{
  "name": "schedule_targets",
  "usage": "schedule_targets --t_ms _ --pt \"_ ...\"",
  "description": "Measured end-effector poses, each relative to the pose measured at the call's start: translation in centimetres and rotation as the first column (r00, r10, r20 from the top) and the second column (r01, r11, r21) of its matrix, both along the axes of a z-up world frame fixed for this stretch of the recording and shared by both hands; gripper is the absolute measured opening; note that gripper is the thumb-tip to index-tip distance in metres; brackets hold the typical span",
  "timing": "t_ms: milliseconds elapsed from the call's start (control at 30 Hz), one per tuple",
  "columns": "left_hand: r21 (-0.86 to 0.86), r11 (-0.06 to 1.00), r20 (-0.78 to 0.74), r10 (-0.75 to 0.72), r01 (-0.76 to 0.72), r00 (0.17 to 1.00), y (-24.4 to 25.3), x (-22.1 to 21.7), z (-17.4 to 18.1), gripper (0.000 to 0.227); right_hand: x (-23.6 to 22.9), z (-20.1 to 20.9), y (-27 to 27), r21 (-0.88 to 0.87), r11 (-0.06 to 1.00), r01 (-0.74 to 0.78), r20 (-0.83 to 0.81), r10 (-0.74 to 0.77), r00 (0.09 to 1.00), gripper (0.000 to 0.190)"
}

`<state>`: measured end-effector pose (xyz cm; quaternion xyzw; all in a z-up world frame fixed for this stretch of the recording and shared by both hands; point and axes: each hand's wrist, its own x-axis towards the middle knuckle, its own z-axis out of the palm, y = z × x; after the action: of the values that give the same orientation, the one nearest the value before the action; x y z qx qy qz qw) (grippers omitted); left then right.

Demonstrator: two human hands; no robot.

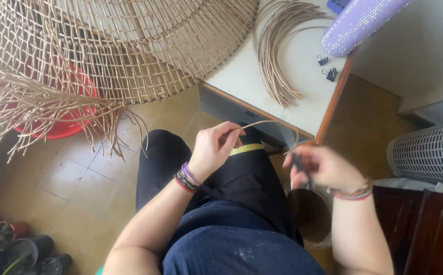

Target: Measuring and cutting rattan sticks to specific lengths using a tape measure and scissors for furniture or craft production.

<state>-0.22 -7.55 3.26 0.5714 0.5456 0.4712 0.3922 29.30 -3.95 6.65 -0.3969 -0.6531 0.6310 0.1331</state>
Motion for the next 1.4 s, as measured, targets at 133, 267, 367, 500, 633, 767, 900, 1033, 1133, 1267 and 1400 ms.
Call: schedule_targets --t_ms 133,267,367,500,633,767,900,1033,1133,1267,1400 --pt "0.049 0.999 0.003 -0.013 0.012 1.0 -0.9 0.5 2.2 0.014 -1.0 -4.5 -1.3 -0.128 0.985 -0.112 -0.156 0.091 0.984 0.058" --pt "0.084 0.993 -0.039 -0.08 0.083 0.996 -1.8 1.4 3.4 0.013 -4.4 -4.1 -2.7 -0.014 0.997 0.081 -0.244 -0.082 0.966 0.067" --pt "0.118 0.986 -0.082 -0.113 0.122 0.99 -2.0 1.6 3.9 0.012 -5.8 -3.7 -2.9 0.096 0.983 0.159 -0.181 -0.14 0.974 0.063" --pt "0.184 0.964 -0.099 -0.174 0.19 0.98 -1.8 1.0 4.6 0.012 -6.3 -4.1 -3.3 0.169 0.965 0.203 -0.151 -0.178 0.972 0.044" --pt "0.314 0.823 0.204 -0.545 0.473 0.814 -1.3 -0.4 4.1 0.026 -6.5 -4.2 -4.1 0.071 0.986 0.15 -0.284 -0.124 0.951 0.039" --pt "0.329 0.826 0.618 -0.554 0.457 0.557 -1.1 1.0 0.6 0.028 -6.6 -3.3 -4.7 -0.032 0.985 0.168 -0.399 -0.167 0.901 0.028" --pt "0.312 0.862 0.507 -0.507 0.4 0.697 -0.3 0.8 0.3 0.028 -5.6 -1.8 -3.9 0.09 0.927 0.364 -0.253 -0.333 0.909 0.022" --pt "0.27 0.868 0.55 -0.494 0.416 0.674 -0.2 0.5 -0.2 0.028 -2.5 -0.1 1.6 0.438 0.805 0.4 0.201 -0.521 0.83 0.031" --pt "0.246 0.871 0.536 -0.488 0.425 0.689 -0.4 0.7 -0.2 0.029 1.4 -6.2 6.7 0.723 0.661 0.201 0.354 -0.604 0.715 0.053" --pt "0.247 0.868 0.52 -0.493 0.43 0.697 -0.4 0.7 -0.2 0.028 3.3 -11.9 12.2 0.779 0.613 -0.133 0.604 -0.676 0.421 0.033" --pt "0.263 0.875 0.523 -0.483 0.406 0.702 -0.7 0.5 0.4 0.027 1.2 -10.1 11.2 0.892 0.412 -0.188 0.451 -0.781 0.431 0.035"
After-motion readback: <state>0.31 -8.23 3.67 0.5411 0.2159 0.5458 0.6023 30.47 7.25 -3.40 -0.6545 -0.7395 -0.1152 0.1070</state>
